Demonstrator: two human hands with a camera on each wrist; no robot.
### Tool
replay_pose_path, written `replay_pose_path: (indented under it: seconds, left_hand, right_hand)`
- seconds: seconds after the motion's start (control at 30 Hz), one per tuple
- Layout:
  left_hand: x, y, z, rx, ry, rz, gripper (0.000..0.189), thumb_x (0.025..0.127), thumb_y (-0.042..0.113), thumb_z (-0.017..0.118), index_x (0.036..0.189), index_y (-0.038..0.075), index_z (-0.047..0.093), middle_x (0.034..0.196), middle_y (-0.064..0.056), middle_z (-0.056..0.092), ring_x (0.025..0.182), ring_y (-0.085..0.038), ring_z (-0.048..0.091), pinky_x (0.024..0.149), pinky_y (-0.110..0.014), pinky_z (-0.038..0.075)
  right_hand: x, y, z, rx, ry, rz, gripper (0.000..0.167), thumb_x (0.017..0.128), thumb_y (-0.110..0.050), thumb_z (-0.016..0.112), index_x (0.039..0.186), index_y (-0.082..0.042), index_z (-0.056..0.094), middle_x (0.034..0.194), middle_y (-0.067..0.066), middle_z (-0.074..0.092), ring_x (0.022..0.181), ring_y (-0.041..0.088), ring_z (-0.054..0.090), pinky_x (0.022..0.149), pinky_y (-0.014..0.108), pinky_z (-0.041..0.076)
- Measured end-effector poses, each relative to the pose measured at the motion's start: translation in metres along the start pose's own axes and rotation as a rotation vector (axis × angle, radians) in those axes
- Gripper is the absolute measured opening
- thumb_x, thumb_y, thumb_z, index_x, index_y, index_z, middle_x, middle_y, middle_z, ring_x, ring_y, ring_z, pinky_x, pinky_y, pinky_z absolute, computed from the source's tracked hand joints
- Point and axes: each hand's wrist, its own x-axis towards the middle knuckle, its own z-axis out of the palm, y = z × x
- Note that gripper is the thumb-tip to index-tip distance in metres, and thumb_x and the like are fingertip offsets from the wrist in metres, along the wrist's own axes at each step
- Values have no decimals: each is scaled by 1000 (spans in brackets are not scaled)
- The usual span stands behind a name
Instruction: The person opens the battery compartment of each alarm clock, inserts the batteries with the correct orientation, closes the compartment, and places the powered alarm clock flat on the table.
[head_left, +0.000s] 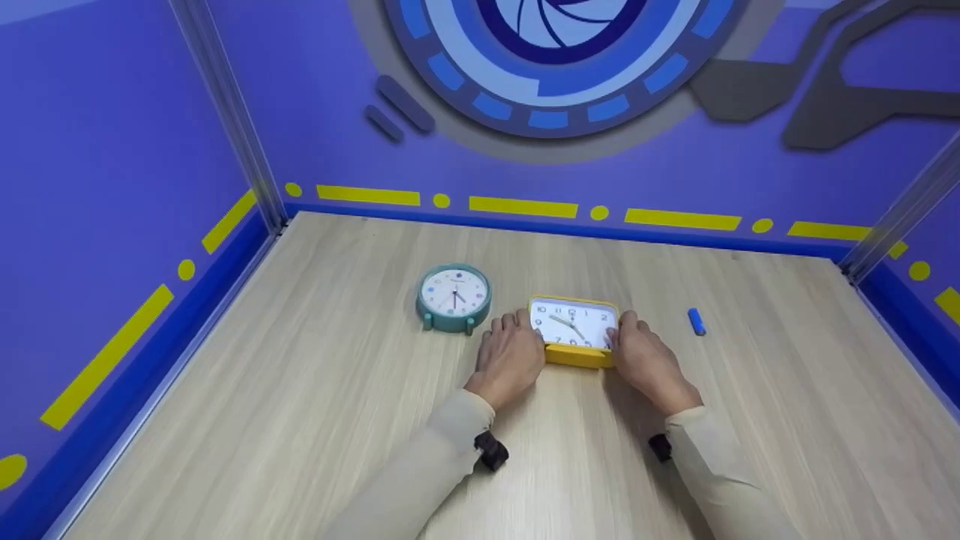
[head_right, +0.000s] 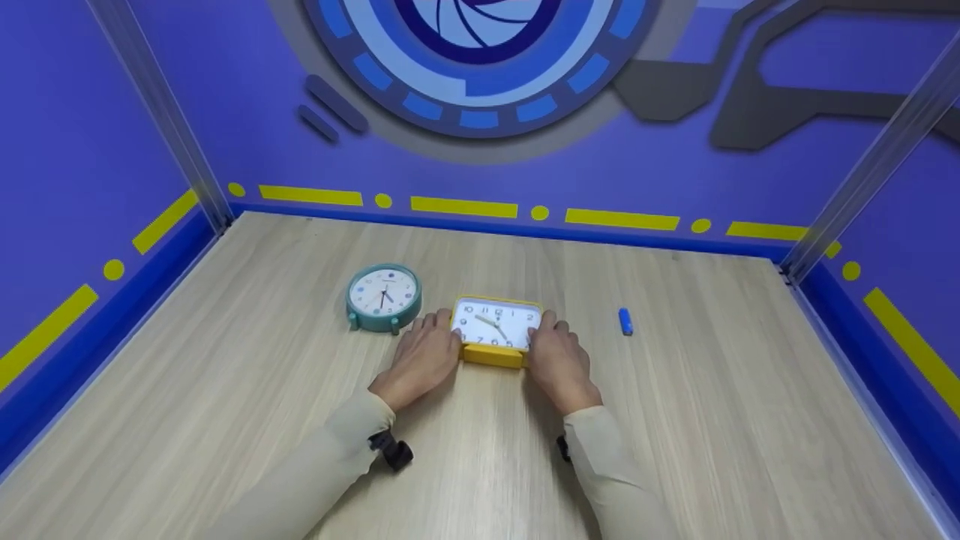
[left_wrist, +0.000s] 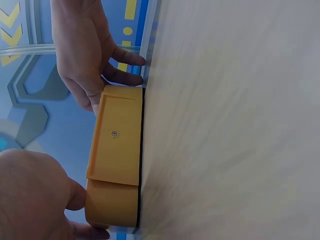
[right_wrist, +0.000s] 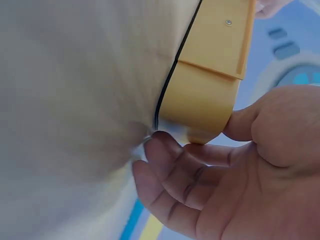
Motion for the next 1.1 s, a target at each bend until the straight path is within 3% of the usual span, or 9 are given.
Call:
replay_pose_path:
  seconds: [0.17, 0.53, 0.77, 1.1]
  left_hand:
    - [-14, -2, -1, -15, -9, 23, 39, 114, 28, 40, 137, -2, 53, 119, -16, 61, 108, -31, 57, 93, -46, 50]
    - [-45, -7, -6, -11, -4, 45, 42, 113, 29, 44, 138, -4, 53, 117, -16, 61, 103, -29, 57, 88, -45, 50]
    - [-63, -15, -10, -30, -8, 86, 40, 112, 27, 46, 136, -5, 52, 116, -17, 61, 101, -29, 57, 87, -46, 50]
    - [-83, -22, -21, 33, -39, 150, 33, 111, 23, 49, 128, -4, 55, 110, -14, 63, 98, -27, 58, 81, -42, 52]
  right_hand:
    - [-14, -2, 2, -90, 10, -27, 38, 115, -20, 41, 135, 12, 40, 113, 29, 56, 90, 35, 58, 79, 54, 52]
    - [-45, -8, 6, -158, 20, -89, 33, 114, -20, 45, 129, 9, 44, 99, 19, 54, 80, 30, 53, 68, 46, 49]
    - [-63, -15, 7, -179, 16, -119, 28, 113, -20, 47, 124, 6, 45, 96, 16, 54, 79, 29, 52, 66, 45, 48]
    - [-80, -26, 7, -280, -24, -141, 32, 112, -21, 52, 126, 8, 46, 97, 18, 57, 77, 29, 56, 66, 46, 53]
